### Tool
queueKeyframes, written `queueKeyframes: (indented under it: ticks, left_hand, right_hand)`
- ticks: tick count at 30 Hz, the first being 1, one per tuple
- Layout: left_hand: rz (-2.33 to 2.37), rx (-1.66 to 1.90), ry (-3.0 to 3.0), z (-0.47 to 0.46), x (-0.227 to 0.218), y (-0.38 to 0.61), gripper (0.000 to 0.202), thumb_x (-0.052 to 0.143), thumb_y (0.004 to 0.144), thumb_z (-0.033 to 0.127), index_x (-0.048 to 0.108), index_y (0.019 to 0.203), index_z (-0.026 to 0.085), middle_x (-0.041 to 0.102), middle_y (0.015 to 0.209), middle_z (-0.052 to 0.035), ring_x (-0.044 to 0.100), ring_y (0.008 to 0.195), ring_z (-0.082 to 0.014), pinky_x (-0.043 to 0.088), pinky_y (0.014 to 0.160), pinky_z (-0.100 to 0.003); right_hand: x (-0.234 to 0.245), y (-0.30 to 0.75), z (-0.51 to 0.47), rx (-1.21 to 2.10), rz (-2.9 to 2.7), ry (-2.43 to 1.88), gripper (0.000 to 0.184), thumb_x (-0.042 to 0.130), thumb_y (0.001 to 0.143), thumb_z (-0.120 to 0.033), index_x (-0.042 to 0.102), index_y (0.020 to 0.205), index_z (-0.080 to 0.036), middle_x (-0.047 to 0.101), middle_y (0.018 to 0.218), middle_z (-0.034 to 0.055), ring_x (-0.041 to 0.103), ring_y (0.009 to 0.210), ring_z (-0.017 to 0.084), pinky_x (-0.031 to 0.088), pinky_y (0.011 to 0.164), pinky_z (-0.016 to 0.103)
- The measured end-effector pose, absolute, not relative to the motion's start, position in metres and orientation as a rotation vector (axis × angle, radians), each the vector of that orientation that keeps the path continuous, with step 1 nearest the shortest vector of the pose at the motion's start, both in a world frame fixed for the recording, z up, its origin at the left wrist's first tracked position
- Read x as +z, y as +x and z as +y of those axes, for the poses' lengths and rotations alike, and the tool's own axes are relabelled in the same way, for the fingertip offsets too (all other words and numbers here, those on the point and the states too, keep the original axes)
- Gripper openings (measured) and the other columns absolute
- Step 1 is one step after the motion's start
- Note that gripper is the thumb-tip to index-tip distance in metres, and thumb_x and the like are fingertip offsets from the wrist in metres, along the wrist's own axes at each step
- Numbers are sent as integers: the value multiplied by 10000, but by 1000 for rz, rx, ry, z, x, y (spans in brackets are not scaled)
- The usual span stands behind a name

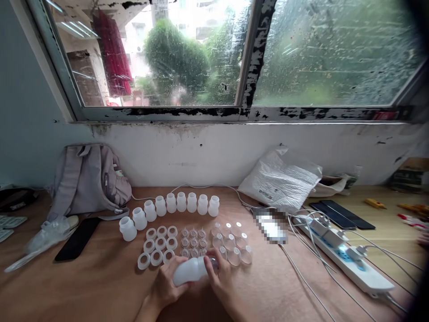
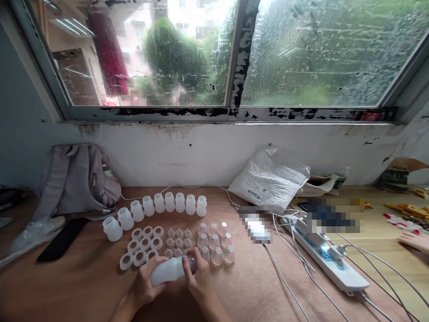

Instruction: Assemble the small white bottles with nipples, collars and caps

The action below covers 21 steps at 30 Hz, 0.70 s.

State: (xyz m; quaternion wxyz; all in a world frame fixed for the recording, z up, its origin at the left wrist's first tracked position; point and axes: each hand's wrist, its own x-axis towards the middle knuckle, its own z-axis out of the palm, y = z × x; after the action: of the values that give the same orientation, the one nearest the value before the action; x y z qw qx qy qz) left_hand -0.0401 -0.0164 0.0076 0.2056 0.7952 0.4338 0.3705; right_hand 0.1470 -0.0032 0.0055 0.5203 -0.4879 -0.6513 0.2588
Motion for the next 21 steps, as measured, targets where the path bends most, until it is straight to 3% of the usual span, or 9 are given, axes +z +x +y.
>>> queueKeyframes:
  ticks: [4, 8, 11, 18, 21]
  left_hand:
    - [1199, 991, 2050, -21, 20, -33, 387, 620, 660, 371, 543, 987, 179, 612, 887, -77, 582, 778, -210, 468, 703, -304]
    - [1156, 956, 1611, -24, 18, -23, 369, 605, 638, 465, 587, 782, 126, 573, 633, -40, 531, 531, -146, 422, 474, -238]
    - [1026, 908, 1329, -23, 11, -18, 429, 595, 619, 515, 563, 759, 110, 534, 570, -23, 470, 422, -107, 360, 363, -206]
    - [838, 776, 1172, -14, 10, -14, 358, 510, 718, 460, 556, 750, 107, 520, 498, 7, 375, 313, -39, 184, 287, -152]
    - [773, 706, 1142, -13, 11, -14, 381, 469, 740, 458, 572, 742, 90, 542, 516, -8, 377, 307, -37, 182, 282, -156]
  right_hand:
    - [11, 152, 0, 587, -1583, -1244, 293, 385, 848, -322, 421, 590, -190, 436, 502, -30, 409, 460, 111, 309, 453, 223]
    - [3, 157, 0, 567, -1581, -1160, 333, 375, 842, -335, 360, 541, -195, 361, 468, -45, 350, 424, 96, 263, 423, 213]
    - [-1, 161, 0, 548, -1602, -1094, 336, 378, 834, -308, 321, 522, -198, 320, 462, -53, 327, 406, 86, 240, 410, 209]
    - [13, 170, 2, 391, -1602, -1075, 323, 377, 825, -268, 396, 512, -189, 385, 444, -31, 390, 393, 105, 278, 412, 228]
    - [14, 174, 0, 340, -1626, -1055, 306, 384, 815, -273, 472, 536, -184, 458, 460, -8, 456, 422, 129, 324, 439, 241]
